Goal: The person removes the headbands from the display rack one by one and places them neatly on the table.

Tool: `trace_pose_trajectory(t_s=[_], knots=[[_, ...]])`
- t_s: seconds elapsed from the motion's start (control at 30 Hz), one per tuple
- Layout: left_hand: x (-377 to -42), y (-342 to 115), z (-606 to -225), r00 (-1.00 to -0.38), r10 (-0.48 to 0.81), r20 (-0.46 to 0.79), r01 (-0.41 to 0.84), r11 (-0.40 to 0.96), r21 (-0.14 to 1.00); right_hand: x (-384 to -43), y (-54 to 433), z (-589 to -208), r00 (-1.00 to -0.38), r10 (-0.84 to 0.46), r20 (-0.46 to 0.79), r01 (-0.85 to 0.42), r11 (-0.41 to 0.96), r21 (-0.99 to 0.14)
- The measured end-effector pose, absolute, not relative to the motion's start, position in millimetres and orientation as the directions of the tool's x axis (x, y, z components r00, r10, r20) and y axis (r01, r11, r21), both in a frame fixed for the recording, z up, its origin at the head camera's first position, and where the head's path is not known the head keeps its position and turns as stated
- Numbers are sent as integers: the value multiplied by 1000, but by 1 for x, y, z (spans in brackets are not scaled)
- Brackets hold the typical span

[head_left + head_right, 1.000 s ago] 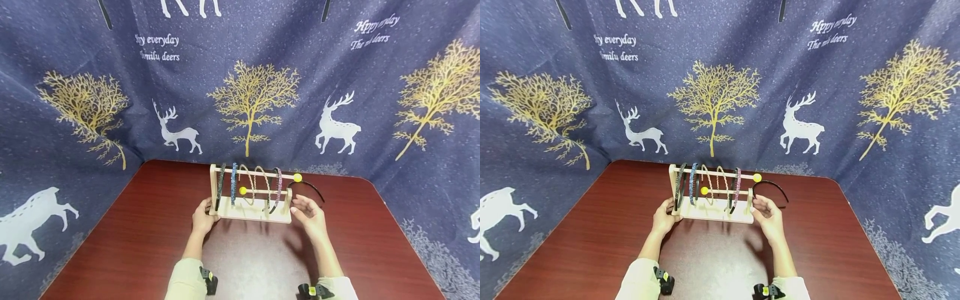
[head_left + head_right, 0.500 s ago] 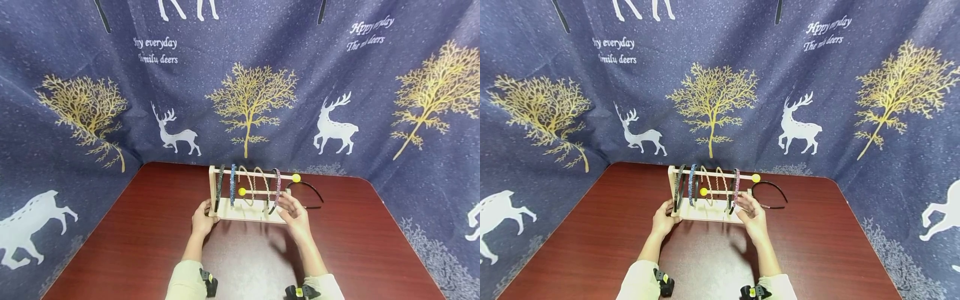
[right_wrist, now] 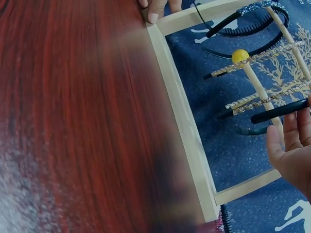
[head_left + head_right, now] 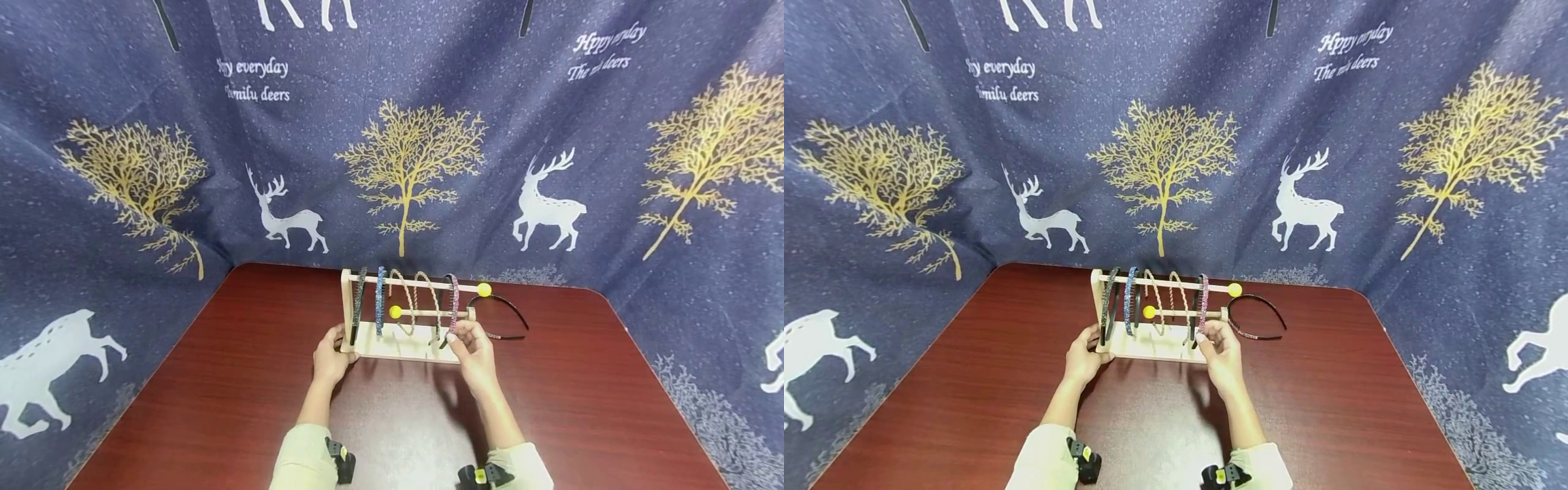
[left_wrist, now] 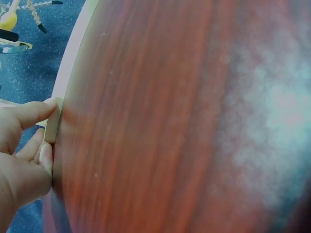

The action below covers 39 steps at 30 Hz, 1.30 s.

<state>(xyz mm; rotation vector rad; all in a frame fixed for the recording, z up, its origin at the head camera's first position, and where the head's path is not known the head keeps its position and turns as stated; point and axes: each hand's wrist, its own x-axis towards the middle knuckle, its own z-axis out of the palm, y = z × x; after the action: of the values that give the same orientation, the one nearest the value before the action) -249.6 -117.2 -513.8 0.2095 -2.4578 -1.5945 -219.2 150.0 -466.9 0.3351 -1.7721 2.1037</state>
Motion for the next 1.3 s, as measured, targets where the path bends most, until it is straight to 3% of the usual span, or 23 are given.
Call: trace_pose_trajectory(t_s=[0.7, 1.1, 1.3], knots=[[-251, -117, -515, -969, -228, 93, -2, 387, 922, -223, 158, -445, -809, 118, 577, -588, -121, -800], [-250, -118, -516, -971, -225, 85, -10, 390, 921, -222, 175, -429, -811, 174, 558, -582, -152, -799], [-249, -118, -515, -970, -228, 84, -8, 376, 927, -222, 181, -421, -774, 197, 601, -632, -196, -750]])
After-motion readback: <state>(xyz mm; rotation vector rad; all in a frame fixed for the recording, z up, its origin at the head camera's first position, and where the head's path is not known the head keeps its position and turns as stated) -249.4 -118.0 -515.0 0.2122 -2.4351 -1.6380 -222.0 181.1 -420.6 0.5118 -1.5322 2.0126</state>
